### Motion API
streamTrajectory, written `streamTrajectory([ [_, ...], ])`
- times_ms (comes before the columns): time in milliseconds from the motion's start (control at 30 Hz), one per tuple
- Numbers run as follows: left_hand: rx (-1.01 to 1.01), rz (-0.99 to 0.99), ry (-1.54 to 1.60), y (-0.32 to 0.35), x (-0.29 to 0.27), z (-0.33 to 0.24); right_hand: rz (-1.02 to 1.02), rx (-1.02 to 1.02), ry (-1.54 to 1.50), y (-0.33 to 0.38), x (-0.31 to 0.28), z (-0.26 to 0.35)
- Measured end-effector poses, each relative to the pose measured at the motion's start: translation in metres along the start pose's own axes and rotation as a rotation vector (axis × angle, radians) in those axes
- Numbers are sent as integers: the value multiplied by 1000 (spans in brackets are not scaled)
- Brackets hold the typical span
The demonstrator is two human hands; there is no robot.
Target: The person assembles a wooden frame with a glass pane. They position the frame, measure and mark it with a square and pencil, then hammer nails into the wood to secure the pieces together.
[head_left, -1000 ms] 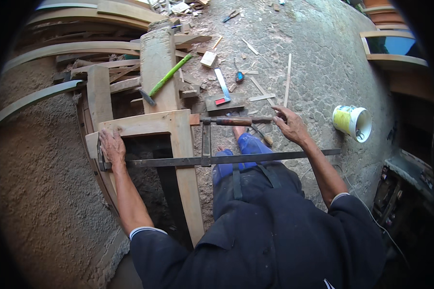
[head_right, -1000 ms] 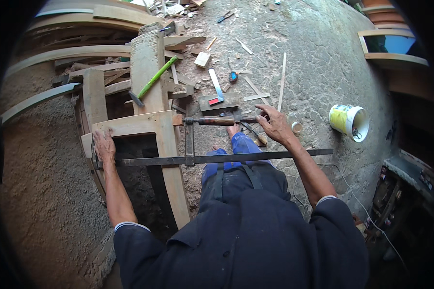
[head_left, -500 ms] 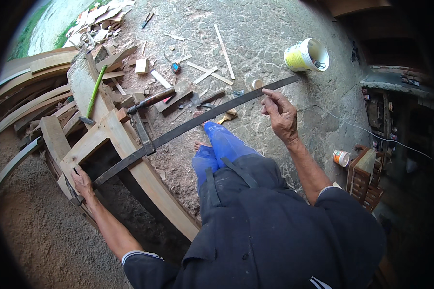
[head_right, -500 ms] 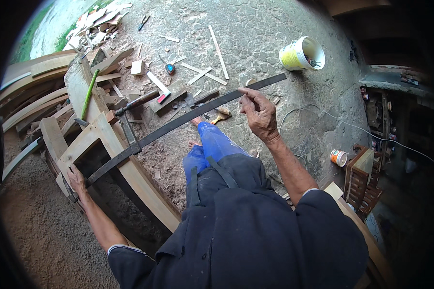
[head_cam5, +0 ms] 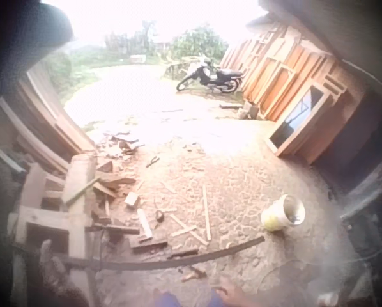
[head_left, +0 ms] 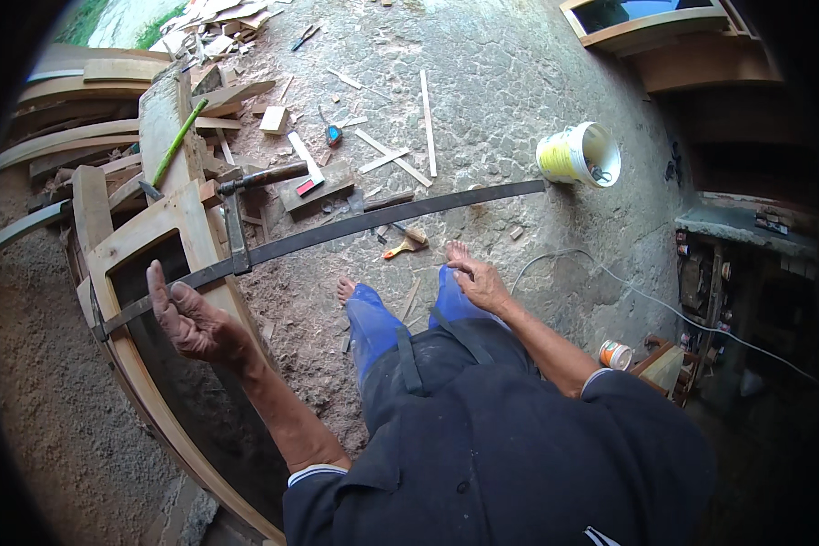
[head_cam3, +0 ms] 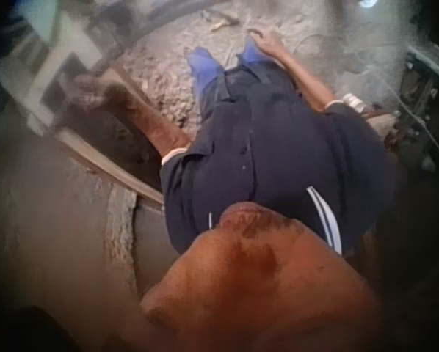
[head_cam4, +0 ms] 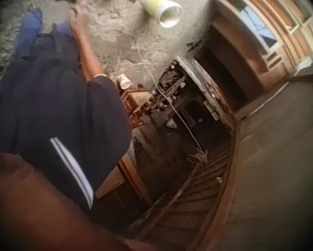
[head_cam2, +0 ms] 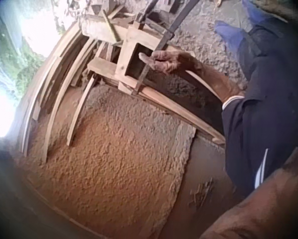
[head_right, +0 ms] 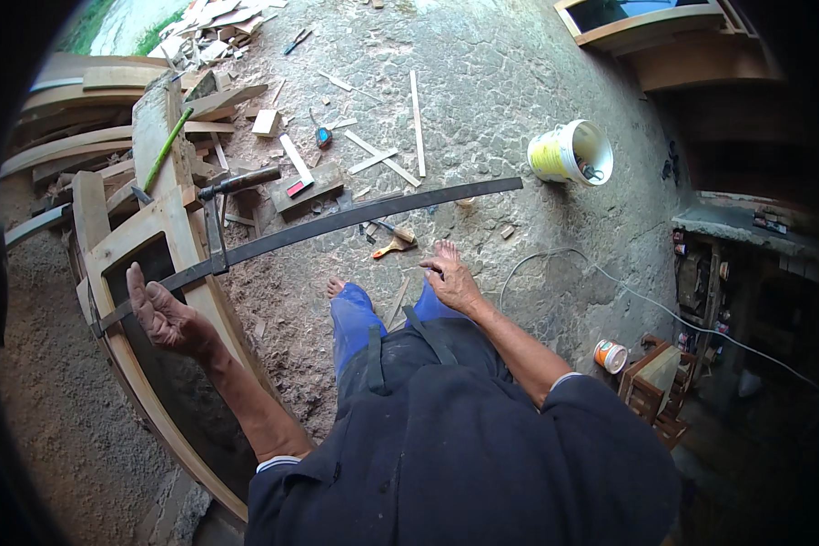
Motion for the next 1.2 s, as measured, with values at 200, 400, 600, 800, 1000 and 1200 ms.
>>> streamTrajectory([
  [200, -273, 455, 22, 234, 45, -85, 382, -162, 192, -70, -11, -70],
  [400, -806, 604, -234, 447, 45, -132, 435, -364, 478, -119, -23, -134],
  [600, -1116, 573, -244, 570, 84, -148, 534, -249, 770, -167, 5, -218],
  [800, -1254, 790, -284, 651, 123, -148, 413, -241, 861, -237, 61, -292],
  [1000, -1214, 782, -337, 680, 125, -128, 302, -313, 907, -333, 134, -375],
  [1200, -1209, 748, -320, 690, 105, -116, 197, -312, 970, -425, 188, -445],
])
Point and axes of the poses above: each hand's wrist, its own y-axis away from the middle knuckle, its own x-axis out of the palm, z = x × y, the point moved 3 cm from there along -y, towards the middle knuckle, and after that the axes turned 5 degrees about -z, right-handed, at the moved point
